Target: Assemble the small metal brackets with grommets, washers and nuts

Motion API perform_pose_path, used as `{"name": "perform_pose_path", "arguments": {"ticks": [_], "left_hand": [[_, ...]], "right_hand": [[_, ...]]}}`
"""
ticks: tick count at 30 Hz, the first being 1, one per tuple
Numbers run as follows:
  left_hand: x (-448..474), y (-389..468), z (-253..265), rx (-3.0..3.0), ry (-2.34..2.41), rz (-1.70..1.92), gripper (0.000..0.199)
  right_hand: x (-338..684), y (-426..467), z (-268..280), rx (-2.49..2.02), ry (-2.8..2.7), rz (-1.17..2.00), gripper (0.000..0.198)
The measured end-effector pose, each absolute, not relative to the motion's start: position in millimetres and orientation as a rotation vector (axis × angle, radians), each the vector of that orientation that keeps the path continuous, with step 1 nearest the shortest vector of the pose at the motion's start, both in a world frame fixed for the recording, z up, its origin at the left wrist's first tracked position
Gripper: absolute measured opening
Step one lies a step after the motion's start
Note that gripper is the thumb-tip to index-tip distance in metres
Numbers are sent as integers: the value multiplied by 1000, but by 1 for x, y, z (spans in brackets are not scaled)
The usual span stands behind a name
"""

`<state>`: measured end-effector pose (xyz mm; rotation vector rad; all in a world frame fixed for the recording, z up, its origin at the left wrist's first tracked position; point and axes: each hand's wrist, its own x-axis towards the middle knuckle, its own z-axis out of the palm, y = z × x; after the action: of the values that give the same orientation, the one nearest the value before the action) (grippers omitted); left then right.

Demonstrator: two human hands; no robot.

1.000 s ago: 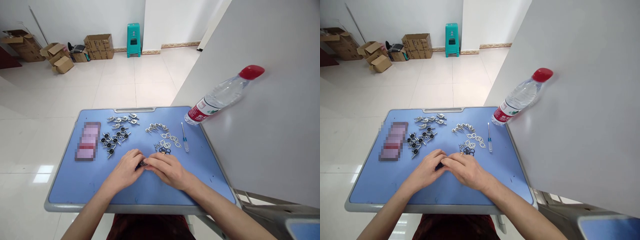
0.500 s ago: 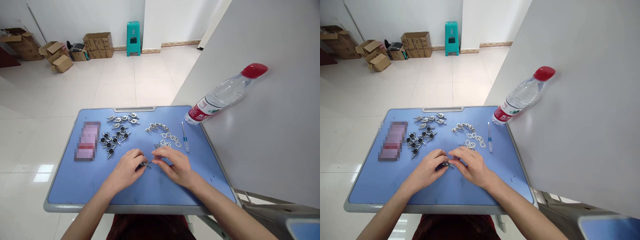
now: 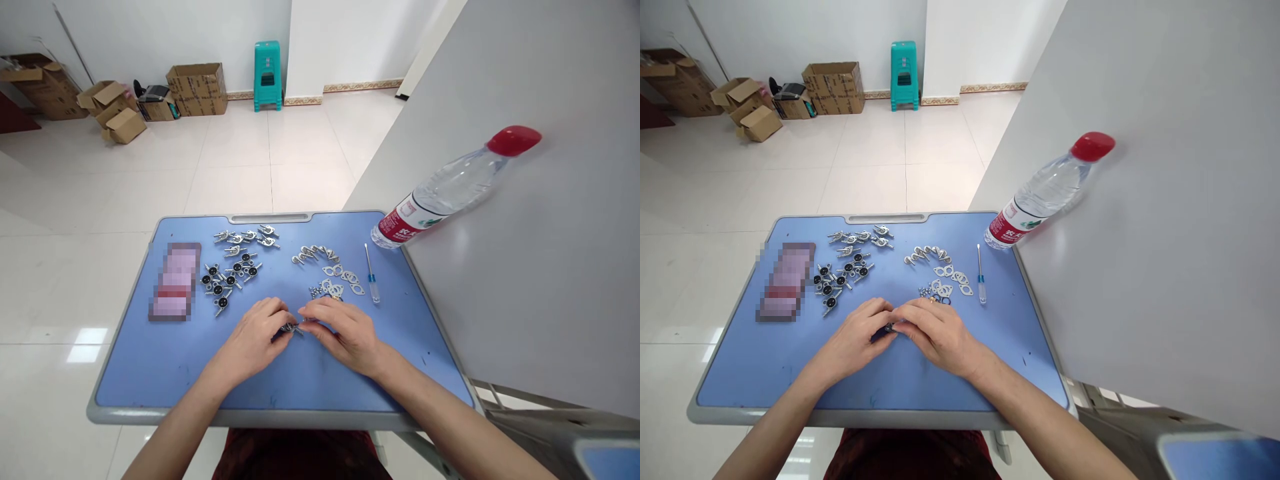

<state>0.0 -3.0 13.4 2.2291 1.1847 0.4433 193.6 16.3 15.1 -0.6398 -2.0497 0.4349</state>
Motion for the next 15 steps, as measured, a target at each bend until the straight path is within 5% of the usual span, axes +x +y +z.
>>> {"name": "perform_pose_path", "arguments": {"ticks": [15], "left_hand": [[0,-3,8,2230,1182,478,11]], "right_hand": [[193,19,36,-472,-2261,568,37]]}}
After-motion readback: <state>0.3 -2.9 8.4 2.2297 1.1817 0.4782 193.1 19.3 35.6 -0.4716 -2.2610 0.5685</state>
